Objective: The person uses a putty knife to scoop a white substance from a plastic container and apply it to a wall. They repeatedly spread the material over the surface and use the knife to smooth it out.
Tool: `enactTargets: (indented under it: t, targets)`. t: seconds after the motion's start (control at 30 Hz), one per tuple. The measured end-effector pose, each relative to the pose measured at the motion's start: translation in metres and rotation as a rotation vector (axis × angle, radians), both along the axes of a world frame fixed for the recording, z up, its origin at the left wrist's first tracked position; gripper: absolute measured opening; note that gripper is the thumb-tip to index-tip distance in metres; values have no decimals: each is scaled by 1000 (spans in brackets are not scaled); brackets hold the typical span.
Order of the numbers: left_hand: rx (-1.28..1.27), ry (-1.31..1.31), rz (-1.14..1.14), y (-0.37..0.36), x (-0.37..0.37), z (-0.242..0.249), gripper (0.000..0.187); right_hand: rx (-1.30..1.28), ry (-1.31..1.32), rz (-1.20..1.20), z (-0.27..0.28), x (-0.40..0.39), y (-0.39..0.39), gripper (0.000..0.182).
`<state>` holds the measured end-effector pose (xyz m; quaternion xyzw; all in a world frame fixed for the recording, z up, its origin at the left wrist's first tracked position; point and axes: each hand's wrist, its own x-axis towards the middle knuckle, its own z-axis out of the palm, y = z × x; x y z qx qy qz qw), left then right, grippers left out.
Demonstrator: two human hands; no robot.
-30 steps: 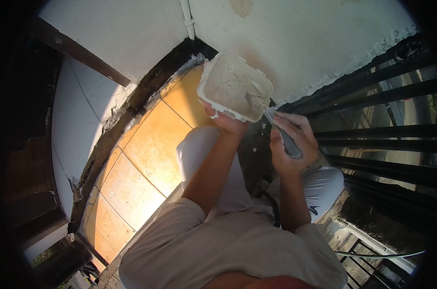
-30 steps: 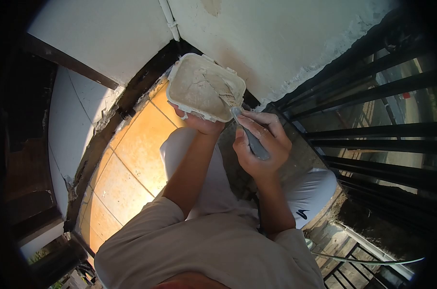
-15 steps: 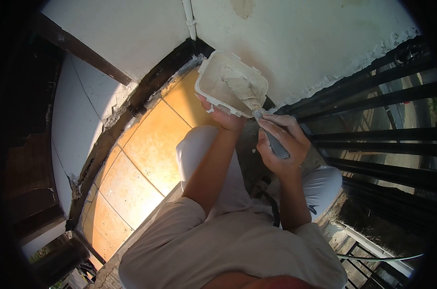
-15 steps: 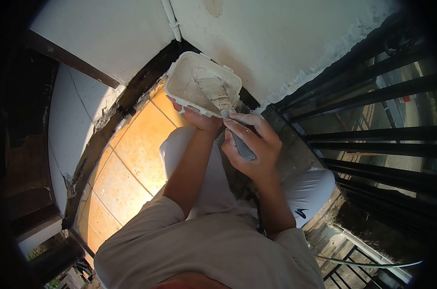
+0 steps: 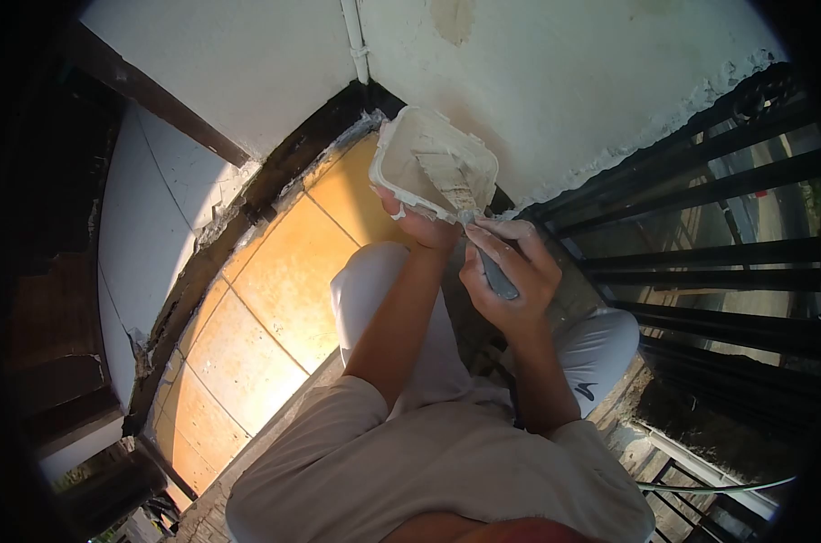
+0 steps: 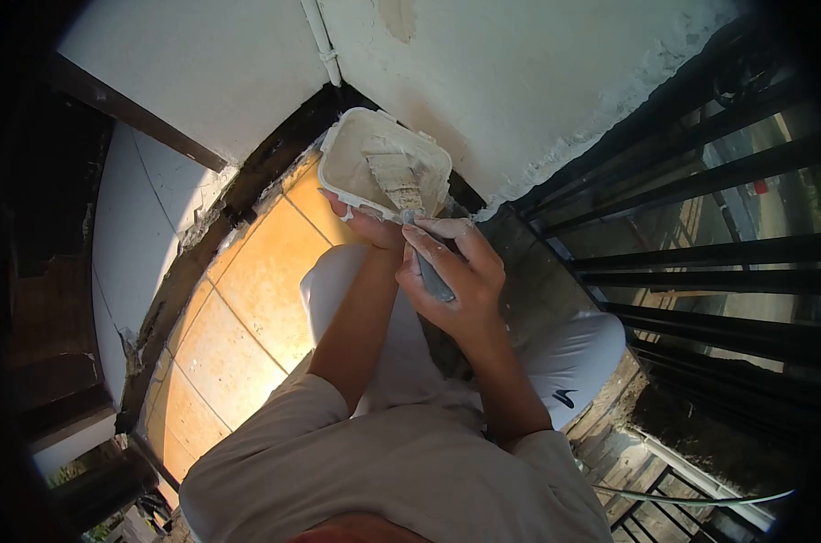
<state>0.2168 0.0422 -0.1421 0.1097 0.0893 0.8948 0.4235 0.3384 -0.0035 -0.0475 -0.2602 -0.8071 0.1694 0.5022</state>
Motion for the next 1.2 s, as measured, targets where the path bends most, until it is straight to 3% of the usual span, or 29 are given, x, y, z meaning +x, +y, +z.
enactTargets:
  t: [0.43, 0.53, 0.63, 0.7, 1.03, 1.2]
  targets:
    - [184, -71, -83, 7, 2, -19, 94, -5, -34, -20, 6, -12, -8, 40]
    - [247, 25, 3, 14, 4, -17, 95, 13, 14, -72, 6, -8, -7, 46]
    - [156, 53, -87, -1, 7, -15, 97, 68, 32, -78, 5, -12, -7, 45]
    - [285, -30, -54, 5, 12, -12, 98, 72, 45, -89, 6, -15, -12, 42]
    - [225, 5, 11, 4, 8, -14, 98, 59, 3, -40, 2, -19, -16, 40]
    - [162, 81, 129, 8, 11, -14, 98, -118, 61, -4, 17, 2, 0, 35]
